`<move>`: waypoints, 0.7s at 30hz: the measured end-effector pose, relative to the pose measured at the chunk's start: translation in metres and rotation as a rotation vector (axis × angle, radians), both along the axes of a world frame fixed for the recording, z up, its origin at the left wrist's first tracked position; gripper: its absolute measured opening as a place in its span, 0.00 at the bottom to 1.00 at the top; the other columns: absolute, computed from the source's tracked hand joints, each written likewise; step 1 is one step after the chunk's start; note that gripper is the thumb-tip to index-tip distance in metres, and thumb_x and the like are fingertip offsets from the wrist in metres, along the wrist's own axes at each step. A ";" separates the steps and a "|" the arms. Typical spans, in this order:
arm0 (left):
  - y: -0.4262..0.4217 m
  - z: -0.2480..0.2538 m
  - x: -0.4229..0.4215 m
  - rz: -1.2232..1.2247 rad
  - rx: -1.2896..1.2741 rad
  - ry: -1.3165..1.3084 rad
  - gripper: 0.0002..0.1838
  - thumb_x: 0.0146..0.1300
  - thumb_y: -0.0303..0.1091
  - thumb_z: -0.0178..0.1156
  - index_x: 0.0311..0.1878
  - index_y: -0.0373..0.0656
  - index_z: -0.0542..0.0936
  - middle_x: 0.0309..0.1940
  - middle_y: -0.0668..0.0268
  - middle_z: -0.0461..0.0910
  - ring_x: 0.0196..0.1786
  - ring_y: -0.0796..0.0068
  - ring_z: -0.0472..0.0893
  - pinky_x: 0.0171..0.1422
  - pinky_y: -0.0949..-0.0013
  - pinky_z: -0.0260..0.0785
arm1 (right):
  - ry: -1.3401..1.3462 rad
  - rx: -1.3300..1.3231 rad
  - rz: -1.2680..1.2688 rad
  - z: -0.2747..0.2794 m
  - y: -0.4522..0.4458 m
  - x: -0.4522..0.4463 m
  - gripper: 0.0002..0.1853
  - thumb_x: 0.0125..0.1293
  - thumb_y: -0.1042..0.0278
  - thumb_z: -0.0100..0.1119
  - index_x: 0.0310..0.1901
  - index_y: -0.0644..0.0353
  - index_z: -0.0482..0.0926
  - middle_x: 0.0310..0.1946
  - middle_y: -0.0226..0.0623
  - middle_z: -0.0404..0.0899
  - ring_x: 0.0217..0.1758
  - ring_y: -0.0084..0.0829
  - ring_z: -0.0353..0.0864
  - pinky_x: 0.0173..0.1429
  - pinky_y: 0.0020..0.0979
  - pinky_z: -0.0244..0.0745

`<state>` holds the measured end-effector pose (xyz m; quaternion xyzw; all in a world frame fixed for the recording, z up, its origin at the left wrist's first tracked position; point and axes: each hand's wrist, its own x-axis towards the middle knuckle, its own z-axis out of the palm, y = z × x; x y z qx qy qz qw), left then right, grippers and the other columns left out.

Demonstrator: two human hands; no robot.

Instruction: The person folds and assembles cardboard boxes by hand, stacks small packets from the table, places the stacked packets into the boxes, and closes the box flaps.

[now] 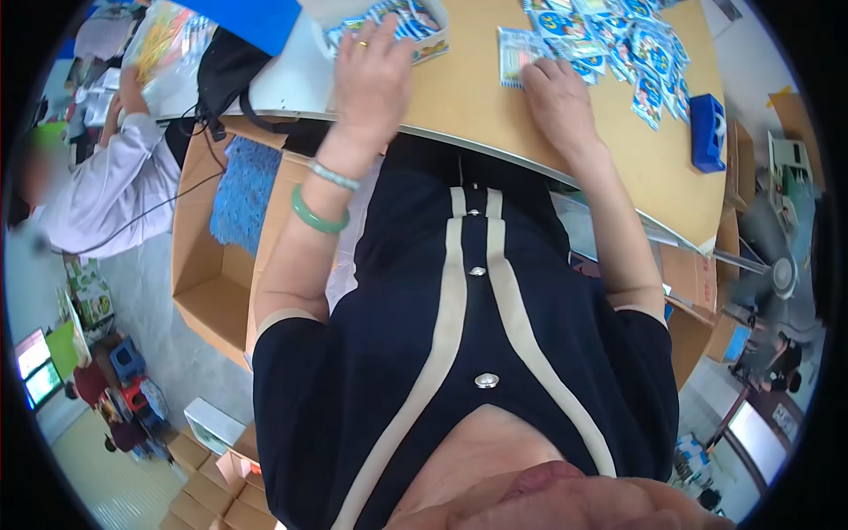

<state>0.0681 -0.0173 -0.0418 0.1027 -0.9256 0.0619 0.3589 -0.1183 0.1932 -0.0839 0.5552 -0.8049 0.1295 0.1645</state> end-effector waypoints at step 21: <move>0.059 -0.020 -0.042 -0.316 2.242 -0.067 0.17 0.74 0.37 0.57 0.55 0.32 0.76 0.41 0.60 0.81 0.40 0.69 0.85 0.44 0.69 0.81 | -0.335 -0.390 -0.230 0.009 -0.033 0.044 0.11 0.60 0.72 0.59 0.44 0.61 0.73 0.41 0.46 0.80 0.45 0.50 0.80 0.50 0.45 0.76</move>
